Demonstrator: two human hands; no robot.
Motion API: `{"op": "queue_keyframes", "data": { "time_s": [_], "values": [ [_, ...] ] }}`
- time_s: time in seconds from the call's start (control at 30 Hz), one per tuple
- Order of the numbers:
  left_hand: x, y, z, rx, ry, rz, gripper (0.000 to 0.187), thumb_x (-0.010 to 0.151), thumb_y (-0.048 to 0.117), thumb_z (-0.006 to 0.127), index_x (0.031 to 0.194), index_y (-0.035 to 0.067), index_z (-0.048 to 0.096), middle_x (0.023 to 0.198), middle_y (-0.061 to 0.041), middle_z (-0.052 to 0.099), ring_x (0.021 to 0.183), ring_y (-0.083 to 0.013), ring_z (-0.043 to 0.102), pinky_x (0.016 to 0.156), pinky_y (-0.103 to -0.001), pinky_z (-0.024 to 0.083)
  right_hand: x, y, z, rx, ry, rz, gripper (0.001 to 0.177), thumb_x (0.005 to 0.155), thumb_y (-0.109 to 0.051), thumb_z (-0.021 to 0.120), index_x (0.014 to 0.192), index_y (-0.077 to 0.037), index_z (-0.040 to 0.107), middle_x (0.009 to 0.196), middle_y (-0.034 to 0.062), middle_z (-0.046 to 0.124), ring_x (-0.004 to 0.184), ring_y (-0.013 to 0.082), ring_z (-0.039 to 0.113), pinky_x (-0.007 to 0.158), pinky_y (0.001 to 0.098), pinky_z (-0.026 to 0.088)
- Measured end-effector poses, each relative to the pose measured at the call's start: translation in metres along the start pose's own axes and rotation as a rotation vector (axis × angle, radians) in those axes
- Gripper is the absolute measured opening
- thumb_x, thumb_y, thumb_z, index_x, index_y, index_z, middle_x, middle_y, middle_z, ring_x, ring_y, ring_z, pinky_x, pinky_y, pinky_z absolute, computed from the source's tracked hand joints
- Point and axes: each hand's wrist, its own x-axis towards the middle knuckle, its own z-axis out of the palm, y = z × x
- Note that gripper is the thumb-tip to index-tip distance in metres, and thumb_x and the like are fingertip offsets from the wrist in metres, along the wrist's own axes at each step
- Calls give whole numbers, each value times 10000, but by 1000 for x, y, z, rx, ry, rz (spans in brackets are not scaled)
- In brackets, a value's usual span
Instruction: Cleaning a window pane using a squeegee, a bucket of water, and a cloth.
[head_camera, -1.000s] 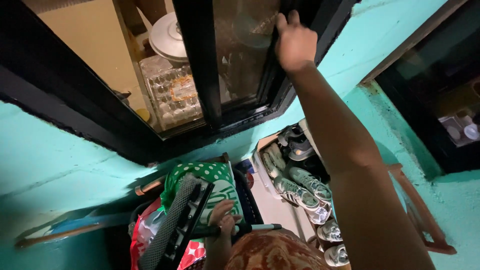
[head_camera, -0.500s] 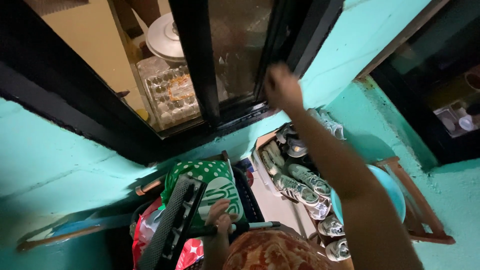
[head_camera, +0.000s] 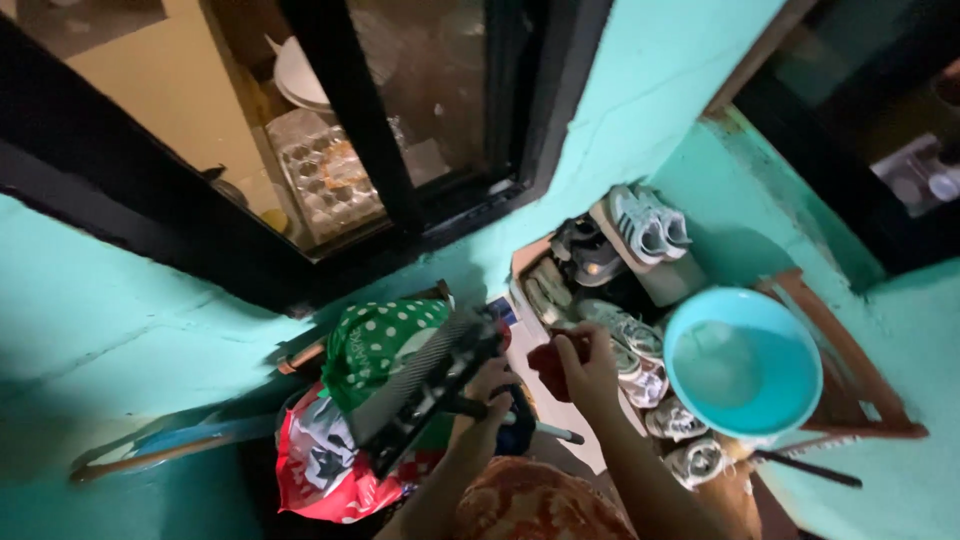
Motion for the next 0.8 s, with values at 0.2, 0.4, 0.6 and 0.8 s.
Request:
{"op": "queue_keyframes", "data": {
  "time_s": [0.2, 0.4, 0.6, 0.8],
  "values": [
    [-12, 14, 52, -77, -247, -368, 156, 988, 249, 626, 1056, 132, 704, 1062, -23, 643, 1018, -155, 595, 913, -323, 447, -54, 24, -20, 253, 28, -28, 162, 996, -217, 558, 966, -58, 573, 916, 111, 664, 823, 202, 647, 726, 339, 518],
    [-12, 27, 110, 56, -55, -221, 357, 912, 318, 716, 1177, 89, 646, 1020, -74, 652, 912, -191, 640, 852, -325, 523, -74, 67, -70, -6, 71, -552, 252, 1022, -222, 561, 1163, -20, 614, 1114, 181, 626, 1089, 361, 591, 1005, 448, 441],
    [-5, 55, 130, -37, -148, -264, 330, 933, 199, 519, 1189, 127, 713, 982, -35, 531, 899, -122, 586, 802, -253, 441, -92, 167, -128, 169, -343, -335, 590, 829, -201, 824, 1355, -70, 592, 1145, 142, 712, 1103, 297, 661, 952, 436, 509],
    [10, 0, 213, 18, -328, -97, 434, 946, 243, 665, 1364, 132, 631, 1229, -94, 589, 1136, -166, 572, 1085, -354, 437, -114, 215, -205, 235, -220, 19, 204, 962, -231, 682, 988, -30, 661, 736, 116, 634, 707, 285, 628, 709, 367, 515]
  ]
}}
